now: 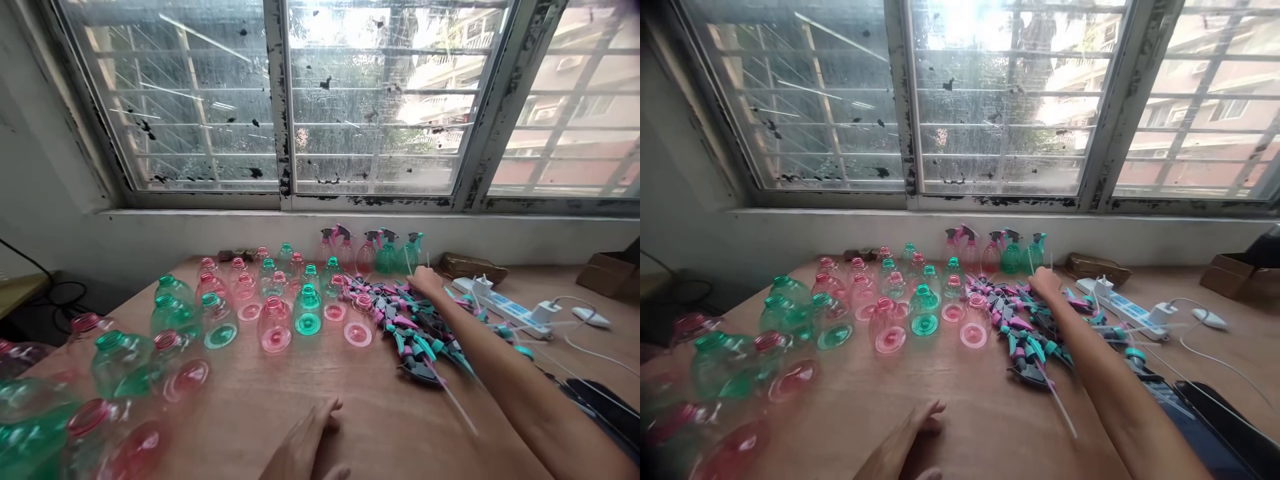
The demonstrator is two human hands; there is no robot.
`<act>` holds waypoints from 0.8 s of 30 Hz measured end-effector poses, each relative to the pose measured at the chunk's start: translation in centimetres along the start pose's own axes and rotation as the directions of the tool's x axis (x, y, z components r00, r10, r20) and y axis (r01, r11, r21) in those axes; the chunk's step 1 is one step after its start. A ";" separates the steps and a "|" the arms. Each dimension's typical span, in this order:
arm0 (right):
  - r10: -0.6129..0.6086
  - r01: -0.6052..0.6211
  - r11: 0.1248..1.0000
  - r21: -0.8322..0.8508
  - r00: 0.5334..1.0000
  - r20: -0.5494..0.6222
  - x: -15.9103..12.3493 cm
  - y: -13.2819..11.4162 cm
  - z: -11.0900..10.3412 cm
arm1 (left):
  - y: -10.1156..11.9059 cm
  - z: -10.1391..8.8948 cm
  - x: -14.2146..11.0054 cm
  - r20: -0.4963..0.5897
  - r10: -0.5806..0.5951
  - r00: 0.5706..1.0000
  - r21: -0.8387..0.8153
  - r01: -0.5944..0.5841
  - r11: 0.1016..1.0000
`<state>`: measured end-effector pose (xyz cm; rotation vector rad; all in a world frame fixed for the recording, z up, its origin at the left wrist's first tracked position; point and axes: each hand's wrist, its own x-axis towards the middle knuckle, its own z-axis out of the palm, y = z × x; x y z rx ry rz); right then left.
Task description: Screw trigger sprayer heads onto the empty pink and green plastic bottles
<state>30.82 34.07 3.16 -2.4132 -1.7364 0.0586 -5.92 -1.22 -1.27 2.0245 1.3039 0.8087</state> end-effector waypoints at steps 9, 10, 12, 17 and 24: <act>-0.290 0.299 0.954 0.007 0.931 -0.221 -2.6 -0.2 -0.8 | 0.6 0.2 -0.1 -0.026 0.075 0.997 0.058 -0.074 0.996; -0.332 0.341 0.940 -0.007 0.912 -0.240 -3.0 -0.3 -0.7 | 0.7 0.2 -0.1 -0.024 0.073 0.997 0.060 -0.071 0.996; -0.410 0.415 0.909 -0.040 0.872 -0.268 -3.8 -0.5 -0.6 | 1.1 0.2 -0.2 -0.015 0.069 0.997 0.056 -0.069 0.996; -0.551 0.540 0.831 -0.131 0.767 -0.329 -5.5 -0.6 -1.1 | 2.3 0.0 -0.4 -0.002 0.048 0.999 0.055 -0.048 0.997; -0.743 0.715 0.656 -0.242 0.556 -0.372 -10.1 0.4 -1.9 | 3.2 -0.2 -0.4 -0.001 0.078 0.997 0.058 -0.078 0.995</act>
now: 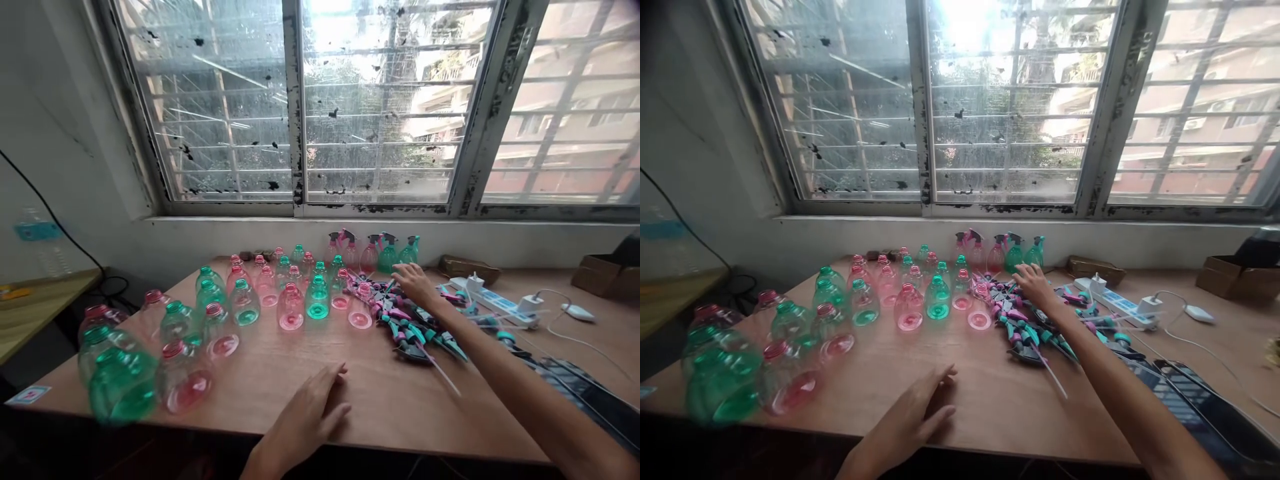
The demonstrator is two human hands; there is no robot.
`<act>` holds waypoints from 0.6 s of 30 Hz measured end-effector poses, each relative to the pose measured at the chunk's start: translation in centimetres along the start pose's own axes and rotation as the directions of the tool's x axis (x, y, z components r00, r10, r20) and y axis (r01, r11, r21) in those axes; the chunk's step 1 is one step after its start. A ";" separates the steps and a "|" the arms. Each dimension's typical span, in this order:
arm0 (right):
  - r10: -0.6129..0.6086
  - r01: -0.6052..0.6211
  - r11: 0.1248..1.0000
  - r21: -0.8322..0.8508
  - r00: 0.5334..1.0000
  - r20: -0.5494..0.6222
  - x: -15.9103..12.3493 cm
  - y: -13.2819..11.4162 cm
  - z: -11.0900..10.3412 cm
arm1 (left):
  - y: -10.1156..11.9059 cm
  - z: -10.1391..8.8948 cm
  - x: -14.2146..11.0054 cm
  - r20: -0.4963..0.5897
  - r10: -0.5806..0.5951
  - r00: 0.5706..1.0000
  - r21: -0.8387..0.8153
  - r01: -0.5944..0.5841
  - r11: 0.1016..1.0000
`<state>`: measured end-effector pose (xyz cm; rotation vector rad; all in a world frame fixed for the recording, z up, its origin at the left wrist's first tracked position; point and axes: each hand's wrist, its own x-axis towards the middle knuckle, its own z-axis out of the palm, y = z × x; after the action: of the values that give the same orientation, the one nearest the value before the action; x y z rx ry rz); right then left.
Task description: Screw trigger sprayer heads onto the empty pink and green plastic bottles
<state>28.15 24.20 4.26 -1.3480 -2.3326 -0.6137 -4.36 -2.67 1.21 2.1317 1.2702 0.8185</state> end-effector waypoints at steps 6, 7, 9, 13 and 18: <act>-0.024 0.024 1.000 -0.002 0.990 -0.139 -2.8 -1.7 -2.3 | -0.5 0.1 0.3 -0.100 0.031 0.994 0.067 -0.024 0.997; -0.007 0.007 1.000 0.000 0.984 -0.177 -3.1 -1.8 -2.9 | -0.6 -0.2 0.9 -0.160 0.064 0.985 0.118 -0.046 0.992; 0.047 -0.045 0.999 0.013 0.965 -0.258 -3.7 -2.1 -4.4 | -0.7 -1.1 3.0 -0.302 0.151 0.941 0.254 -0.074 0.964; 0.099 -0.029 0.978 0.206 0.936 -0.339 -7.1 -5.3 -7.8 | -0.9 -3.9 10.3 -0.470 0.208 0.858 0.394 -0.007 0.919; 0.445 -0.301 0.462 0.834 0.892 0.076 -14.7 -13.5 -8.6 | -1.8 -5.7 18.5 -0.541 0.171 0.823 0.459 0.119 0.881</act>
<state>24.10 3.01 1.34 -1.1734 -1.6696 0.5053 -2.54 15.40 8.06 2.3670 1.9187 1.3459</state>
